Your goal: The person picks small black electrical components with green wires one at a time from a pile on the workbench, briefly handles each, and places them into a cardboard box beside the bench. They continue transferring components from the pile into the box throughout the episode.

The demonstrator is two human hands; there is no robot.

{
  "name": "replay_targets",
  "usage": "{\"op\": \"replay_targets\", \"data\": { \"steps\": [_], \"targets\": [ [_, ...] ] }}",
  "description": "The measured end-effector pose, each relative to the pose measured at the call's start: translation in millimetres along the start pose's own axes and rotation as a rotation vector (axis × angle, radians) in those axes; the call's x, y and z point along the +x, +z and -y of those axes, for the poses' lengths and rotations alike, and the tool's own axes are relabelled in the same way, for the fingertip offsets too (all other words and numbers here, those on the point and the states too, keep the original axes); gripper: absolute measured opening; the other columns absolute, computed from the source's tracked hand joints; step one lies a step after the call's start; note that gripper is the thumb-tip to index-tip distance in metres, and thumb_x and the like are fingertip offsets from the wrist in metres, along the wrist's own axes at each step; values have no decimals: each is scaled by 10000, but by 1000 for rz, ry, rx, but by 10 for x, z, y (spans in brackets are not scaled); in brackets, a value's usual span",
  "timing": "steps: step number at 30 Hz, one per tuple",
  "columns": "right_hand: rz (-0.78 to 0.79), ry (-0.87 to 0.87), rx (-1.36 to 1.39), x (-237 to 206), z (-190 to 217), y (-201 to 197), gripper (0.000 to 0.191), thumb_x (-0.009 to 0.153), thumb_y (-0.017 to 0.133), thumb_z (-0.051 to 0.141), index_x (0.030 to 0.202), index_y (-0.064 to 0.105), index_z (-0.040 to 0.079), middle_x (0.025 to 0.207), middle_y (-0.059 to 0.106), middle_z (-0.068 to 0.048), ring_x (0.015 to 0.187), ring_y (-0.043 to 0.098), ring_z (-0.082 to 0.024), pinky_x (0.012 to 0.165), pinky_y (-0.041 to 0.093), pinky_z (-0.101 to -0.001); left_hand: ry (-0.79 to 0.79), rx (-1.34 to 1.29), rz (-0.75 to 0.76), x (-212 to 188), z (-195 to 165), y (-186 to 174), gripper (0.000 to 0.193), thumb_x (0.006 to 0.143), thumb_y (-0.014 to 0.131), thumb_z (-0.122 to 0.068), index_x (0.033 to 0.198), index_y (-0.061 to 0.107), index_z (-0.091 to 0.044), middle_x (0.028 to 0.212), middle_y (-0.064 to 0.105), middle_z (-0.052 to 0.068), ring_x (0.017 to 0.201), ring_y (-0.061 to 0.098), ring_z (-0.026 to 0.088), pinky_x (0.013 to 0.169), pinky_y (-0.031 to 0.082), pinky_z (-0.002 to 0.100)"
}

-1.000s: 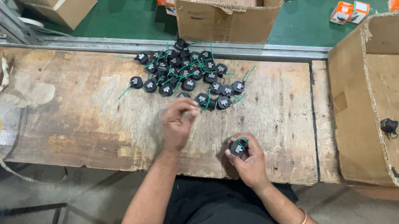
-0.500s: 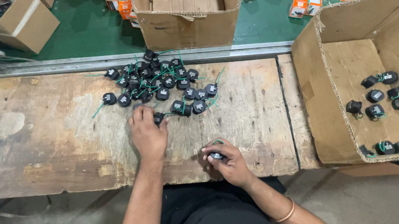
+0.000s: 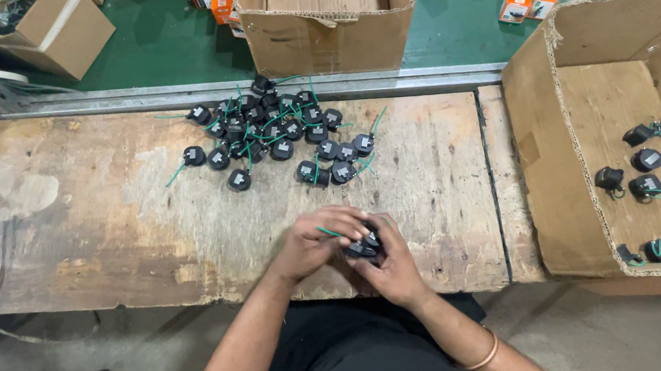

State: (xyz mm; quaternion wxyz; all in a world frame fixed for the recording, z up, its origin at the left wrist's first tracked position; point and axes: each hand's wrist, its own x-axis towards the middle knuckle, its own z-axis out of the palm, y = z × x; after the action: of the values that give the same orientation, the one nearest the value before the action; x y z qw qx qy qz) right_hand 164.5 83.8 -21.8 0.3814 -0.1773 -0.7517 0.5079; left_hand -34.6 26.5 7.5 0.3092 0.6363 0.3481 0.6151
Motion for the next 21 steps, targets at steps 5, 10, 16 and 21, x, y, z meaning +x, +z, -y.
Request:
{"op": "replay_targets", "data": {
  "steps": [5, 10, 16, 21],
  "targets": [
    [70, -59, -172, -24, -58, -16, 580, 831, 779, 145, 1358, 584, 2, 1299, 562, -182, 1233, 566, -320, 1061, 452, -392, 41, 166, -46, 36, 40, 63, 176, 833, 794, -6, 1006, 770, -30, 1066, 778, 113, 1119, 699, 287, 1040, 545, 421],
    [67, -10, -88, -44, -34, -40, 486, 809, 823, 180, 1210, 628, -15, 1192, 584, -155, 1127, 596, -286, 973, 487, -374, -175, 178, -203, -50, 85, 52, 156, 838, 805, -61, 993, 784, -56, 1004, 811, 88, 993, 777, 232, 924, 615, 372],
    [-10, 15, -87, -29, 58, -53, 405, 800, 813, 132, 1139, 650, -17, 1129, 588, -127, 1046, 587, -256, 935, 486, -358, -113, -100, 77, -7, 58, -16, 279, 1037, 594, -265, 1148, 736, -52, 1187, 751, 114, 1186, 697, 242, 1071, 521, 402],
    [-54, 69, -43, -17, 117, -25, 378, 797, 801, 81, 1131, 650, -12, 1140, 572, -129, 1037, 586, -245, 902, 493, -329, -5, 0, 115, 5, 46, -45, 234, 997, 687, -256, 1127, 764, -77, 1242, 758, 113, 1224, 708, 272, 1158, 489, 428]
  ]
}}
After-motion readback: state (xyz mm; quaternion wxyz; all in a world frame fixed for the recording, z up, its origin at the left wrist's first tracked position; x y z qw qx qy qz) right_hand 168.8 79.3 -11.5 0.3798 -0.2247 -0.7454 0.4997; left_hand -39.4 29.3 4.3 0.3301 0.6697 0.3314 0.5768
